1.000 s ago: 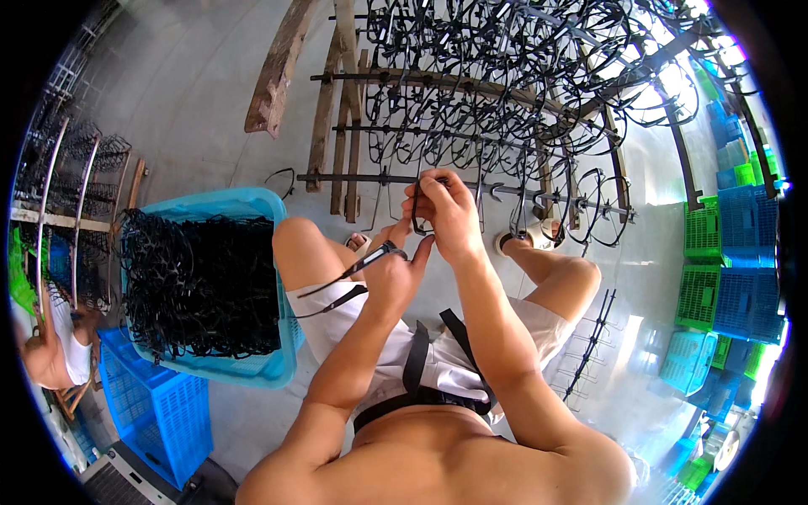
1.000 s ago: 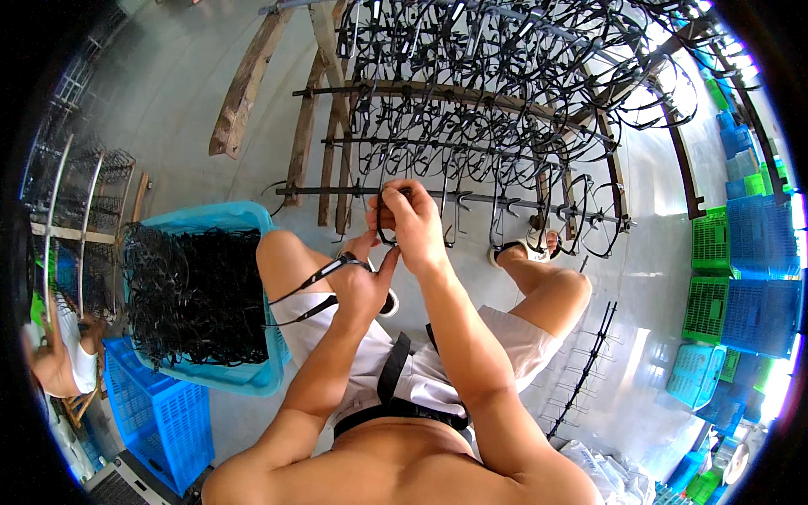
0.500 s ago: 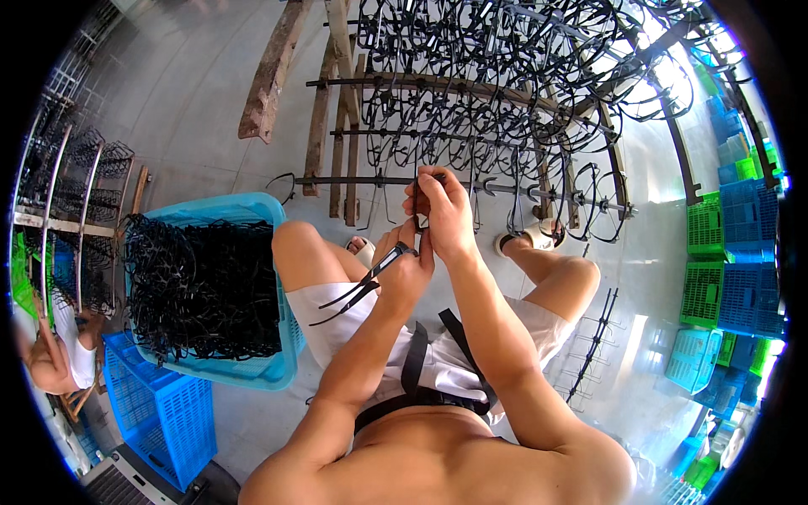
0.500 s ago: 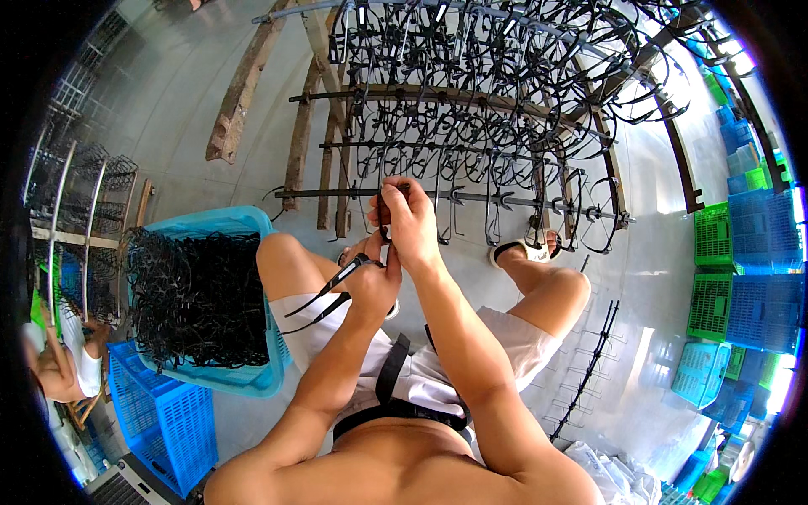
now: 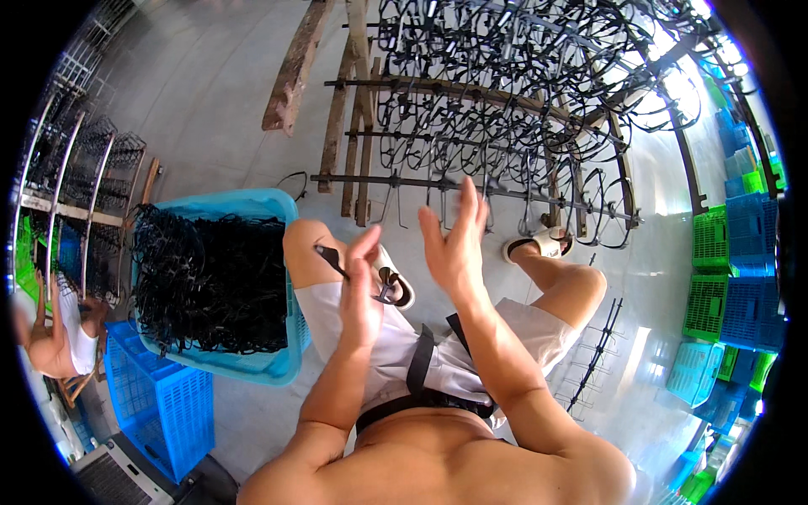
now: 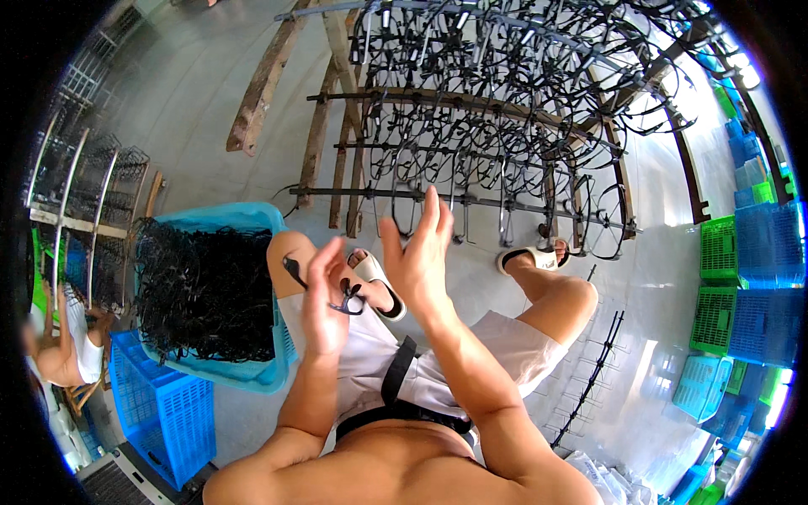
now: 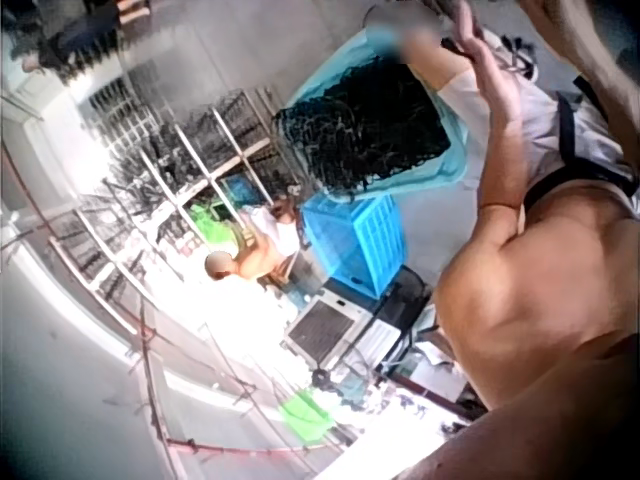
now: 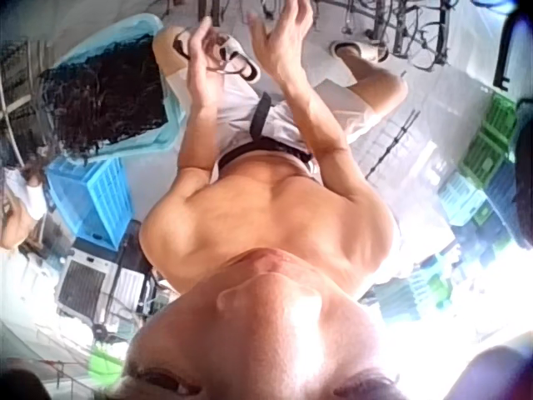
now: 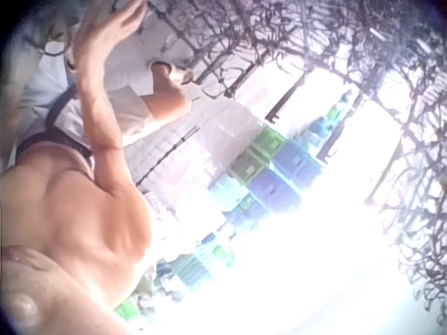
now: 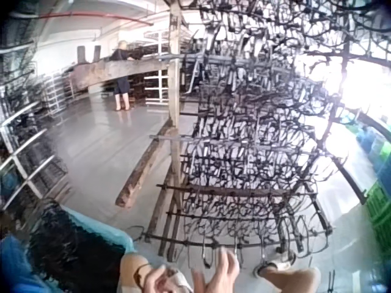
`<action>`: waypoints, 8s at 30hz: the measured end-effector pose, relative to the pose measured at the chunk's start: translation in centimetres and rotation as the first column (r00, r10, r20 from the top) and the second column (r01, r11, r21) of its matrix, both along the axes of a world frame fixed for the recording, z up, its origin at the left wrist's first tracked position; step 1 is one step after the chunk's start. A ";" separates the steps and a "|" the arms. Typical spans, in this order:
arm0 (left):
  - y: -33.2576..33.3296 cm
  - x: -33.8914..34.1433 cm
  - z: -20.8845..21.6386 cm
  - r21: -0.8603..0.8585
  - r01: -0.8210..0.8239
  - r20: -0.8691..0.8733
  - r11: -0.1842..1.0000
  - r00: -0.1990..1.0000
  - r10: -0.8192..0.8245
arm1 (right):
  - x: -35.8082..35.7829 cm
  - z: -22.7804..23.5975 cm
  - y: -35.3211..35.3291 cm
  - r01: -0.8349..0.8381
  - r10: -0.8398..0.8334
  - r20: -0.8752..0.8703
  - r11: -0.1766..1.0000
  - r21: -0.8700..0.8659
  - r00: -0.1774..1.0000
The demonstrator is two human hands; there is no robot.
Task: The person repeatedly picks black wire loops from a blue basket and attaches them to a metal rack using pliers. The person works one at a time, cutting and securing each loop onto the rack structure.
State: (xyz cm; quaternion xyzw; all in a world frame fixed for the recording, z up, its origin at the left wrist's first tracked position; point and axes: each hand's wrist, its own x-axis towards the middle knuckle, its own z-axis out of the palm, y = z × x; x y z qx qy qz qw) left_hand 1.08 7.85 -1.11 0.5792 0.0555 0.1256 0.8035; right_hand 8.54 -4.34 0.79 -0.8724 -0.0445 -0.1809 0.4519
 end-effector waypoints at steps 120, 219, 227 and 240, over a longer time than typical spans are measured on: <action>13.3 -4.3 2.2 0.824 -0.110 0.139 0.556 0.990 -0.011 | -5.7 1.2 11.6 -0.419 0.800 -0.408 0.585 0.695 0.440; -30.6 11.7 -0.3 0.823 0.181 0.068 0.538 0.909 -0.411 | 1.9 -5.5 -41.6 0.133 -0.032 -0.129 0.163 0.978 0.991; -30.3 11.7 -0.6 0.828 0.223 0.016 0.514 0.907 -0.420 | 1.2 -3.3 -39.5 0.566 -0.593 0.022 0.778 0.273 0.805; -29.0 10.6 -0.3 0.923 0.266 -0.053 0.277 0.804 -0.593 | -4.1 6.1 -36.9 0.075 -0.168 0.094 0.783 0.617 0.981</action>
